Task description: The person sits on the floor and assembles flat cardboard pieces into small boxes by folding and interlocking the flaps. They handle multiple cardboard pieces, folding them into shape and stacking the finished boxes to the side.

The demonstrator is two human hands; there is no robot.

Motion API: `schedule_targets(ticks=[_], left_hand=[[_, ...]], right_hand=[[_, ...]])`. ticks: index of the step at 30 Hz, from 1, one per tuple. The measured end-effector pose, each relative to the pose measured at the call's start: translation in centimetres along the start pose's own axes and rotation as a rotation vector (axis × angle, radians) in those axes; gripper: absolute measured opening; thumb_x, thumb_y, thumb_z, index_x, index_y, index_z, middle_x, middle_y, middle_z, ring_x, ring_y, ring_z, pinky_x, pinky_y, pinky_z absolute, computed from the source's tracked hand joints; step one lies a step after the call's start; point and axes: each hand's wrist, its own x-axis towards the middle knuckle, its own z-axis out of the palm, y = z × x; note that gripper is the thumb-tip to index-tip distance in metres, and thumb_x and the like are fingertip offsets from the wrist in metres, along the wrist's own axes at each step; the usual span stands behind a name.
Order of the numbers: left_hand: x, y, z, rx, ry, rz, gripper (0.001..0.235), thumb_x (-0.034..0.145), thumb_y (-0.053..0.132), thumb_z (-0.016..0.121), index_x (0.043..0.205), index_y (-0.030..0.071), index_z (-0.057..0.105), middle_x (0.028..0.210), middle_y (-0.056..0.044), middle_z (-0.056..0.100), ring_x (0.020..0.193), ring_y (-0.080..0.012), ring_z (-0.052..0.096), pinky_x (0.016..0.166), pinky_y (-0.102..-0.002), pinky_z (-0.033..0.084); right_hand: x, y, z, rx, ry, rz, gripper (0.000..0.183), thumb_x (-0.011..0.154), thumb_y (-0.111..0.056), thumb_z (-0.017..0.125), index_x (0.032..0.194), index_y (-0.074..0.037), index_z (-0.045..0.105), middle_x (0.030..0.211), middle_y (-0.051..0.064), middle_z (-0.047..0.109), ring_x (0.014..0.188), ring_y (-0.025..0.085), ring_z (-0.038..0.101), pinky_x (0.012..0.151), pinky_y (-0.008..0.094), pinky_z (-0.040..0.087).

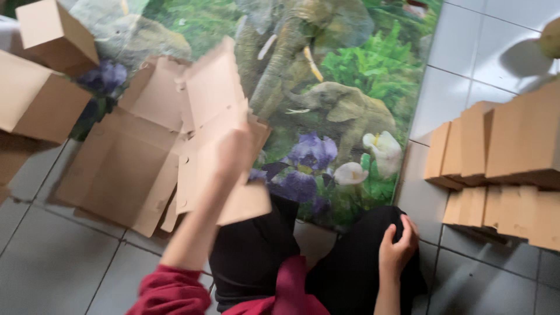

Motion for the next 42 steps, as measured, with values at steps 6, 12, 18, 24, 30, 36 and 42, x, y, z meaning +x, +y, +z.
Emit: schedule_targets(ticks=[6, 12, 18, 24, 30, 36, 42], left_hand=[[-5.9, 13.5, 8.7, 0.089, -0.149, 0.239, 0.011, 0.081, -0.002, 0.055, 0.086, 0.006, 0.061, 0.067, -0.012, 0.065, 0.06, -0.0357, 0.068, 0.046, -0.042, 0.053], [-10.2, 16.4, 8.2, -0.042, -0.19, 0.519, 0.056, 0.084, 0.02, 0.06, 0.132, -0.003, 0.044, 0.067, -0.012, 0.065, 0.06, -0.0274, 0.069, 0.049, -0.04, 0.054], [-7.9, 9.1, 8.6, -0.14, -0.592, 0.135, 0.046, 0.093, 0.022, 0.056, 0.138, 0.018, 0.044, 0.112, -0.012, 0.066, 0.106, -0.0276, 0.064, 0.086, -0.039, 0.052], [-8.0, -1.6, 8.1, 0.07, 0.016, 0.053, 0.033, 0.092, 0.027, 0.06, 0.121, 0.012, 0.058, 0.11, -0.007, 0.064, 0.104, -0.0212, 0.056, 0.089, -0.031, 0.037], [-9.9, -4.3, 8.4, 0.017, -0.063, -0.085, 0.036, 0.092, 0.039, 0.053, 0.125, 0.024, 0.055, 0.121, 0.001, 0.059, 0.129, -0.022, 0.046, 0.116, -0.048, 0.022], [-9.7, -5.1, 9.7, -0.008, 0.057, 0.056, 0.032, 0.086, 0.032, 0.055, 0.115, 0.022, 0.062, 0.113, 0.007, 0.067, 0.127, -0.0119, 0.048, 0.117, -0.044, 0.012], [-9.1, -4.2, 8.4, -0.173, 0.018, 0.104, 0.031, 0.089, 0.021, 0.055, 0.119, 0.021, 0.06, 0.096, 0.007, 0.069, 0.099, -0.0057, 0.06, 0.114, -0.039, 0.024]], right_hand=[[1.4, -3.9, 0.3, 0.725, -0.214, 0.496, 0.035, 0.1, -0.018, 0.043, 0.127, 0.004, 0.049, 0.113, 0.02, 0.061, 0.102, 0.025, 0.062, 0.09, 0.033, 0.052], [2.2, -4.8, 2.7, 1.101, -0.556, 1.114, 0.066, 0.099, -0.046, 0.037, 0.144, 0.0, 0.027, 0.131, 0.033, 0.047, 0.112, 0.044, 0.054, 0.09, 0.054, 0.047], [2.6, -4.8, 3.6, 1.064, -0.56, 1.144, 0.062, 0.096, -0.029, 0.052, 0.147, -0.007, 0.024, 0.145, 0.025, 0.034, 0.135, 0.045, 0.032, 0.104, 0.066, 0.027], [3.1, -0.4, 9.6, 0.962, -0.536, 1.092, 0.056, 0.095, -0.023, 0.057, 0.144, -0.011, 0.033, 0.142, 0.02, 0.04, 0.132, 0.04, 0.038, 0.103, 0.058, 0.032], [8.9, 4.1, 19.2, 0.72, -0.397, 0.932, 0.05, 0.088, -0.021, 0.065, 0.131, -0.001, 0.05, 0.118, 0.019, 0.06, 0.102, 0.022, 0.059, 0.084, 0.034, 0.052], [13.4, 2.7, 24.0, 0.437, -0.595, 1.004, 0.064, 0.072, -0.03, 0.066, 0.129, -0.003, 0.052, 0.126, 0.012, 0.059, 0.108, 0.021, 0.059, 0.087, 0.03, 0.046], [17.4, 3.5, 24.7, 0.863, -0.781, 1.194, 0.021, 0.084, -0.015, 0.069, 0.097, -0.006, 0.055, 0.086, 0.01, 0.066, 0.07, 0.02, 0.063, 0.054, 0.038, 0.059]])
